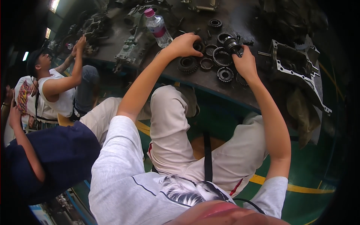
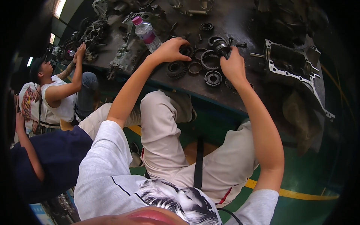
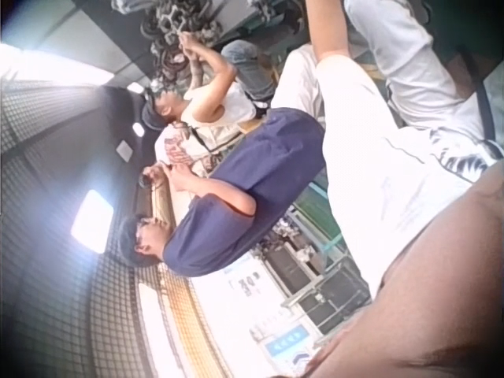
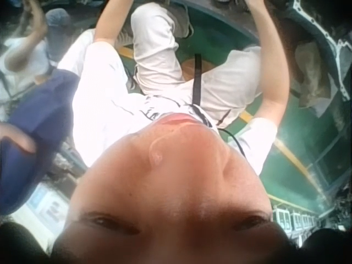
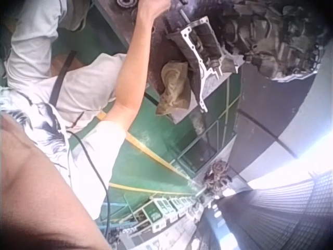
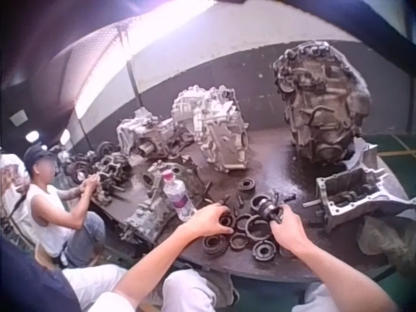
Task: The person handles a large gear assembly by hand, then slides a smaller gear and a metal shaft into the central hub, checking the fit as they assemble the transmission parts on a workbench.
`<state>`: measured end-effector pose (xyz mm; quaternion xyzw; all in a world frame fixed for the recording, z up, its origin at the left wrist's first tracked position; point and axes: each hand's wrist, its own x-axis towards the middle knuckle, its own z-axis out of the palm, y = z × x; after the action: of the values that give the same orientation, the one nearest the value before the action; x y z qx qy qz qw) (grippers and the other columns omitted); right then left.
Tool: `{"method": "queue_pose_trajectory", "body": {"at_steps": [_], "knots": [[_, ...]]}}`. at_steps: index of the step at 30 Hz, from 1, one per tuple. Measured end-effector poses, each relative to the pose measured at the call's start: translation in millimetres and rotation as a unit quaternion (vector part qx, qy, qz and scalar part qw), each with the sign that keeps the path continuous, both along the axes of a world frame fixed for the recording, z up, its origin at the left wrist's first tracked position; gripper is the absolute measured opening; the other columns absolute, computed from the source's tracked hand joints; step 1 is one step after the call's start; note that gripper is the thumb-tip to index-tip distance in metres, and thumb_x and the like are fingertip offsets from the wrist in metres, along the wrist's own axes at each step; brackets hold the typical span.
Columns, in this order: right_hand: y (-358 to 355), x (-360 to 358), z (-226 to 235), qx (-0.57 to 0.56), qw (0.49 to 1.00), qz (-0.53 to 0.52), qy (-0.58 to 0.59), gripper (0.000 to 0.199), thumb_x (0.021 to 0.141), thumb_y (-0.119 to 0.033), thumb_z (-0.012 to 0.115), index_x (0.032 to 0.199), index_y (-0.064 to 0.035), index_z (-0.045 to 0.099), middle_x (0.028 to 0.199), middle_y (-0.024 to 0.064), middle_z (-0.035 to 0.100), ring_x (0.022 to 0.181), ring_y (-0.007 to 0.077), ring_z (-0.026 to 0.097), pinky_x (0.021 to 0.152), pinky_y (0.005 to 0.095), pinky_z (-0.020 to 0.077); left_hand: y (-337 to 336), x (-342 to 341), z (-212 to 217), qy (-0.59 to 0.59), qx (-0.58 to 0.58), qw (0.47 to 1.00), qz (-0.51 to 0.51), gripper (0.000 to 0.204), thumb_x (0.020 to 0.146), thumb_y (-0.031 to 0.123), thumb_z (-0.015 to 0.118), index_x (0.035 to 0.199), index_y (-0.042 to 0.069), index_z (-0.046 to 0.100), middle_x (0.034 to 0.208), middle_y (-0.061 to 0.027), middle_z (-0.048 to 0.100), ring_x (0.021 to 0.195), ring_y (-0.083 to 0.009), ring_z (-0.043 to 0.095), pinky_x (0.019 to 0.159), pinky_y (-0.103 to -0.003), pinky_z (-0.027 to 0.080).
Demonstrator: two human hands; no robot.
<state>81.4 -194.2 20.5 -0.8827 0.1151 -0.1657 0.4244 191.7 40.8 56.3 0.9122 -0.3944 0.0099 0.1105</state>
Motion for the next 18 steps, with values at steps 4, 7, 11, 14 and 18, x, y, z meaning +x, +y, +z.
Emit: {"method": "queue_pose_trajectory", "body": {"at_steps": [4,7,11,14,18], "knots": [[3,-5,5,-0.011,1.0,0.02,-0.004,0.052,0.081,-0.014,0.062,0.129,0.0,0.048,0.106,0.0314,0.063,0.105,0.0443,0.06,0.092,0.046,0.0456,-3,-11,-1,0.009,-0.01,1.0,0.02,0.064,0.065,0.041,0.079,0.116,0.007,0.062,0.11,-0.0152,0.061,0.106,-0.0332,0.058,0.09,-0.039,0.048],[7,-8,8,-0.019,0.999,0.033,-0.016,0.052,0.08,-0.014,0.063,0.129,-0.0008,0.048,0.107,0.0303,0.063,0.105,0.0444,0.06,0.092,0.0464,0.0455,-3,-7,-7,-0.008,-0.026,0.999,0.02,0.064,0.063,0.04,0.081,0.115,0.009,0.064,0.107,-0.0159,0.062,0.104,-0.0338,0.058,0.09,-0.039,0.048],[10,-6,1,-0.021,0.999,0.021,-0.036,0.05,0.078,-0.014,0.066,0.125,-0.0012,0.051,0.094,0.0283,0.065,0.094,0.0395,0.065,0.082,0.0402,0.048,2,3,-9,0.01,-0.055,0.998,0.008,0.062,0.061,0.039,0.081,0.112,0.009,0.066,0.106,-0.0165,0.062,0.103,-0.032,0.059,0.089,-0.039,0.049],[12,-8,5,-0.029,0.999,0.019,-0.022,0.05,0.078,-0.014,0.067,0.124,-0.001,0.052,0.092,0.0276,0.066,0.093,0.04,0.065,0.082,0.0405,0.0481,13,8,-5,-0.035,-0.135,0.989,0.046,0.062,0.06,0.038,0.083,0.11,0.005,0.067,0.105,-0.0159,0.063,0.097,-0.0284,0.062,0.085,-0.035,0.05],[10,-8,5,-0.047,0.998,0.027,-0.033,0.05,0.078,-0.013,0.067,0.124,-0.0011,0.052,0.095,0.0281,0.065,0.096,0.0415,0.063,0.083,0.0407,0.048,31,5,24,-0.031,-0.132,0.989,0.063,0.064,0.062,0.038,0.083,0.111,0.002,0.066,0.103,-0.0158,0.066,0.09,-0.0252,0.065,0.083,-0.032,0.052]]}}
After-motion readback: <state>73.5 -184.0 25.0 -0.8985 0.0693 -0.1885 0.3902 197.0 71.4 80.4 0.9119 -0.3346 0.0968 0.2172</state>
